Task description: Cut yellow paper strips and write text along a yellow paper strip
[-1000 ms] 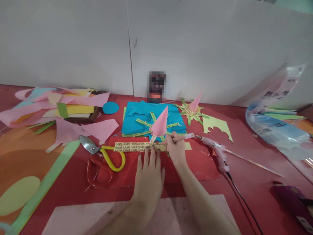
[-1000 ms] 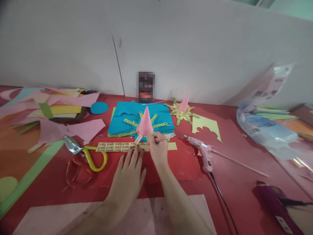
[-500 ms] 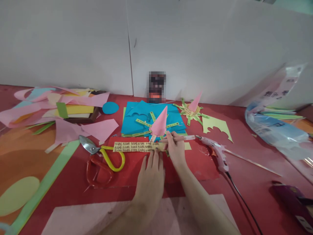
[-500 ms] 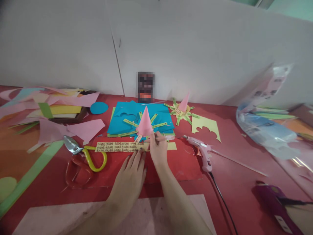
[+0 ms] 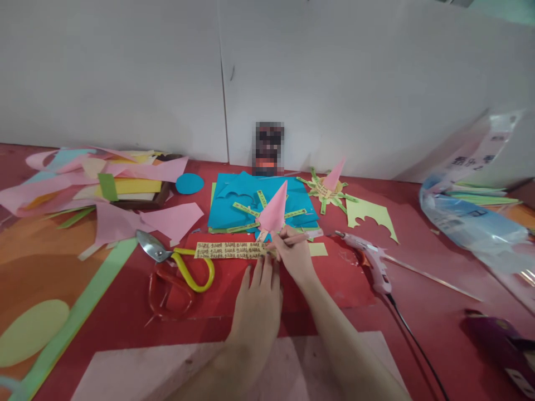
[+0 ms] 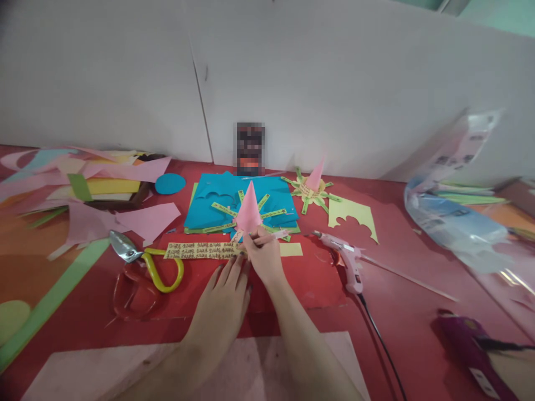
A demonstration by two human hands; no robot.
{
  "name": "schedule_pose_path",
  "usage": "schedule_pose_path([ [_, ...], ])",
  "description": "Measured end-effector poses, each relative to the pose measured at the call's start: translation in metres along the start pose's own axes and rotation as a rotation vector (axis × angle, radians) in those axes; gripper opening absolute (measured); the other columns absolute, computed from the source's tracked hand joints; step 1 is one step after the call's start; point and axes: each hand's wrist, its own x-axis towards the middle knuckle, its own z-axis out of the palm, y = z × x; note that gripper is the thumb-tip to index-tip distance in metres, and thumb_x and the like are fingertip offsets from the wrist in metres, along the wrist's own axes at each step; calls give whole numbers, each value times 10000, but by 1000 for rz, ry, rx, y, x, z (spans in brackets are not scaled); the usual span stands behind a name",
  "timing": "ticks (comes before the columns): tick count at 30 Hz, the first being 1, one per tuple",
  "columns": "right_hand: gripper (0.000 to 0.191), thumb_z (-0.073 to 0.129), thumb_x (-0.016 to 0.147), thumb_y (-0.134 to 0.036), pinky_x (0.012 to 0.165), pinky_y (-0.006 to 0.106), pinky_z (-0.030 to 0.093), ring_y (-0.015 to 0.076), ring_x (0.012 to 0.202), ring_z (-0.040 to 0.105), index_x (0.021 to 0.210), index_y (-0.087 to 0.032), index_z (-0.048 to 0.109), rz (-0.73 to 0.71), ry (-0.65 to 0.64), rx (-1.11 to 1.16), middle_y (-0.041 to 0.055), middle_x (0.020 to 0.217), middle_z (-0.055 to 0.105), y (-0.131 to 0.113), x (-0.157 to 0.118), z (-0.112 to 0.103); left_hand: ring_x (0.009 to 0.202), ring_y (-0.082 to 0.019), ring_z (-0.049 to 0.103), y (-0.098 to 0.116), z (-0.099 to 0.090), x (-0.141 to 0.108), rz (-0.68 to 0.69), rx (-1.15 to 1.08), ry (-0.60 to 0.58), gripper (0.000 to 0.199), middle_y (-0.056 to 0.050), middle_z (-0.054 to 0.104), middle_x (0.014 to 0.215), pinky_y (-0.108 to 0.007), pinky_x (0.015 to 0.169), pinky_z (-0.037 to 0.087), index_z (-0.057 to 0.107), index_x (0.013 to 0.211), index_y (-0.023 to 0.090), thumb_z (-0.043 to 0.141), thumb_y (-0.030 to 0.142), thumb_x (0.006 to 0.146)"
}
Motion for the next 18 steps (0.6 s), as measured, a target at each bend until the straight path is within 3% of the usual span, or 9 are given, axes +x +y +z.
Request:
schedule_pose_path([
  [8,317,528,801,-409,466,216,390,173,547,629,570,-226,411,-36,-13,-29,-41,400,461,2,1,-1,1223,-265,494,0,0,0,6,-9,2,409,-114,530,1337,-425,977,440,548,1247,127,320,150,909],
  [18,313,527,794,-400,464,222,388,160,496,595,564,-229,401,-17,-22,-4,-50,384,444,0,0,-1,1219,-257,495,-1,2,-1,10,-6,22,422,-112,530,1337,-431,985,432,545,1254,143,303,147,909],
])
